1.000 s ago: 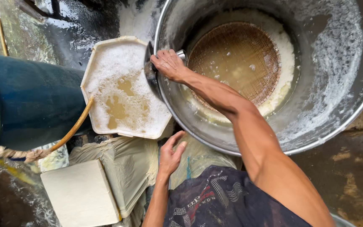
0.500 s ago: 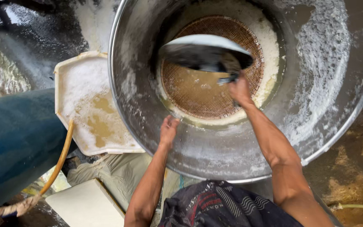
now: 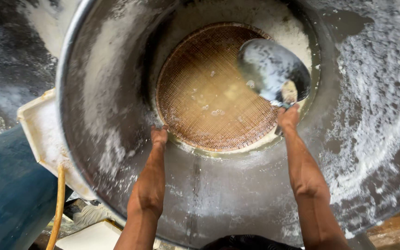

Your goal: The person handles a white rectangular block, then uses a ladle to scoop a white foamy liquid from a large metal pot into a blue tub. The person repeatedly scoops and pours the liquid between containers in a wet industrial workspace.

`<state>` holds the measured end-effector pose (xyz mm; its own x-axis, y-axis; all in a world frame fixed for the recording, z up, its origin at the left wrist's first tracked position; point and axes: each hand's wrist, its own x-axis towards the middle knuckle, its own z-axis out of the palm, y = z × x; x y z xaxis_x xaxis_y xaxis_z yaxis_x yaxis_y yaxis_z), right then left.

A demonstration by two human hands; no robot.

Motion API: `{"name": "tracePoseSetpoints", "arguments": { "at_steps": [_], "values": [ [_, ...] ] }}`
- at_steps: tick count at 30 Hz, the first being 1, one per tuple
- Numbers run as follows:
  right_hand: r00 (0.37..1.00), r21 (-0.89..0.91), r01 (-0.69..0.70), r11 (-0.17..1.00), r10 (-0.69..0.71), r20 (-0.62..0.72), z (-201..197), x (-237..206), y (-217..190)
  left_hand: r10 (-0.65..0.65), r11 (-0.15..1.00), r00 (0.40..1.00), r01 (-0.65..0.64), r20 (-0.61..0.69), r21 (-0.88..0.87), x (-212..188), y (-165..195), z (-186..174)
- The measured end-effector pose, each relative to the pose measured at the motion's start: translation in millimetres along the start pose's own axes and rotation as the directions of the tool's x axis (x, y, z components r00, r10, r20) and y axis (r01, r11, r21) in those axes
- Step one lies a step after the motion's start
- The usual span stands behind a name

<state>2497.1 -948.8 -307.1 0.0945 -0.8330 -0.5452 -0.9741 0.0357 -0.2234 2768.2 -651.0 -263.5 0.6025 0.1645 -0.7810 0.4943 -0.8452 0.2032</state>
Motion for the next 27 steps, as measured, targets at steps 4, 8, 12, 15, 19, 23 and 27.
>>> {"name": "tracePoseSetpoints", "arguments": {
  "at_steps": [4, 8, 12, 15, 19, 23, 27],
  "values": [
    [0.897, 0.129, -0.317, 0.940, 0.253, 0.362, 48, -21, -13, -0.190, 0.969, 0.978, 0.200, 0.081, -0.142, 24, 6, 20],
    [0.707, 0.245, -0.577, 0.779, 0.327, 0.627, 70, -57, -34, -0.244, 0.963, 0.969, 0.248, 0.049, -0.105, 33, 4, 31],
    [0.508, 0.203, -0.691, 0.694, 0.266, 0.819, 63, -96, -58, -0.233, 0.972, 0.971, 0.232, 0.047, 0.024, 25, 0, 19],
    [0.410, 0.236, -0.736, 0.634, 0.140, 0.901, 48, -134, -68, -0.140, 0.990, 0.985, 0.142, 0.100, -0.013, 5, -6, 4],
    [0.416, 0.376, -0.669, 0.641, -0.097, 0.904, 16, -187, -65, -0.050, 0.993, 0.987, 0.066, 0.153, -0.098, -33, -12, -14],
    [0.497, 0.516, -0.611, 0.600, -0.217, 0.840, -33, -243, -31, 0.088, 0.995, 0.994, -0.091, 0.069, 0.043, -86, -10, -28],
    [0.644, 0.649, -0.502, 0.571, -0.254, 0.722, -85, -287, 40, 0.350, 0.933, 0.937, -0.350, 0.009, 0.090, -137, -12, -34]
  ]
}}
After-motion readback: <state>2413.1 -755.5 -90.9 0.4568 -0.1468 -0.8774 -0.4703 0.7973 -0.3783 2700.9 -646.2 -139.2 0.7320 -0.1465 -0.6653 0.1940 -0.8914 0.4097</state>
